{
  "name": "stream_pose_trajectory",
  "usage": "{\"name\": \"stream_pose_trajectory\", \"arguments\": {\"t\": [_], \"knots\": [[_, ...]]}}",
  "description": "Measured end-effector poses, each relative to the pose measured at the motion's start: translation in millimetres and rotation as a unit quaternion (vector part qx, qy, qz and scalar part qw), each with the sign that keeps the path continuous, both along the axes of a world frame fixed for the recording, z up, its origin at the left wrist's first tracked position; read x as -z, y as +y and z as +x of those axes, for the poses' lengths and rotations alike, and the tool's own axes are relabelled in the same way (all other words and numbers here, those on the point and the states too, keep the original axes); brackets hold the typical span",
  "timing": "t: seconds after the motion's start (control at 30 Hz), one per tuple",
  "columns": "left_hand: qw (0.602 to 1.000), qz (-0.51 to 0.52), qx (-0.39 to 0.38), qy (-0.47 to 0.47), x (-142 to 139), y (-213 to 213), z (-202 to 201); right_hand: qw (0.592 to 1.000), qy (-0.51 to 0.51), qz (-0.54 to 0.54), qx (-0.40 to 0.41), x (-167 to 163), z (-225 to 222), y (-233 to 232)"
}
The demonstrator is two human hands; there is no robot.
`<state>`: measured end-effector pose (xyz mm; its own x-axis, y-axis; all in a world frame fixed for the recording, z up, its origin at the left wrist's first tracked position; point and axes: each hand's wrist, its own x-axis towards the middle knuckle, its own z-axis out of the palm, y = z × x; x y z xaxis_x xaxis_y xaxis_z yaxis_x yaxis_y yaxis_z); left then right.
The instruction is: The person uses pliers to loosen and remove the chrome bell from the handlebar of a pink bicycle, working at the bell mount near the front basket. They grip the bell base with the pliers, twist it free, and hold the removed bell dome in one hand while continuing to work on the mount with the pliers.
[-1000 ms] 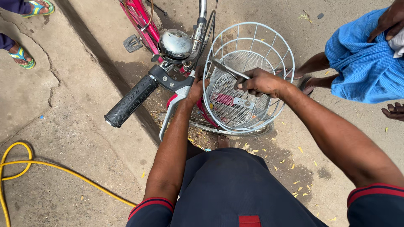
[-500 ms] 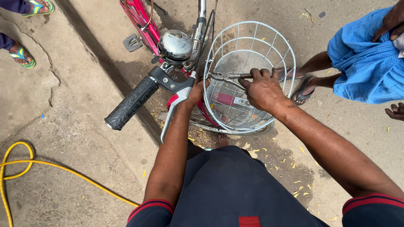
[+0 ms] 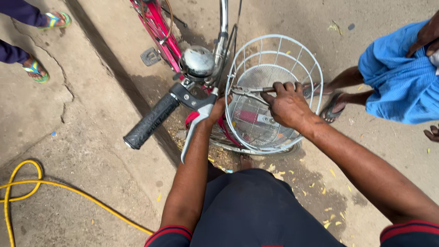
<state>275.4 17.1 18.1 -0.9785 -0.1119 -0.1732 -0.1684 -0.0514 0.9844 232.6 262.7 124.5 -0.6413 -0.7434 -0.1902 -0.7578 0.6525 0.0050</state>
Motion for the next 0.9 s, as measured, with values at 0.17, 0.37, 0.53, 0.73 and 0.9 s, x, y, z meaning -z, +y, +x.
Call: {"name": "stream_pose_trajectory", "arguments": {"t": [0.17,0.37,0.53,0.73,0.9], "knots": [[0.988,0.088,0.062,-0.108,5.0,7.2,1.7,0.999,-0.042,0.014,0.019,-4.6,-1.1,0.3],[0.989,-0.091,-0.013,-0.114,5.7,6.5,16.2,1.0,-0.005,0.023,0.008,-6.3,3.6,-1.3],[0.991,-0.092,-0.024,-0.096,-0.7,5.5,14.8,0.999,-0.024,0.035,0.016,-14.0,2.9,-7.3],[0.989,-0.095,-0.024,-0.109,2.4,5.4,13.7,0.992,-0.071,0.1,0.025,-6.1,-8.1,-6.1],[0.989,-0.086,-0.034,-0.119,0.9,9.1,15.2,0.895,-0.41,0.009,0.175,30.3,-46.1,10.7]]}}
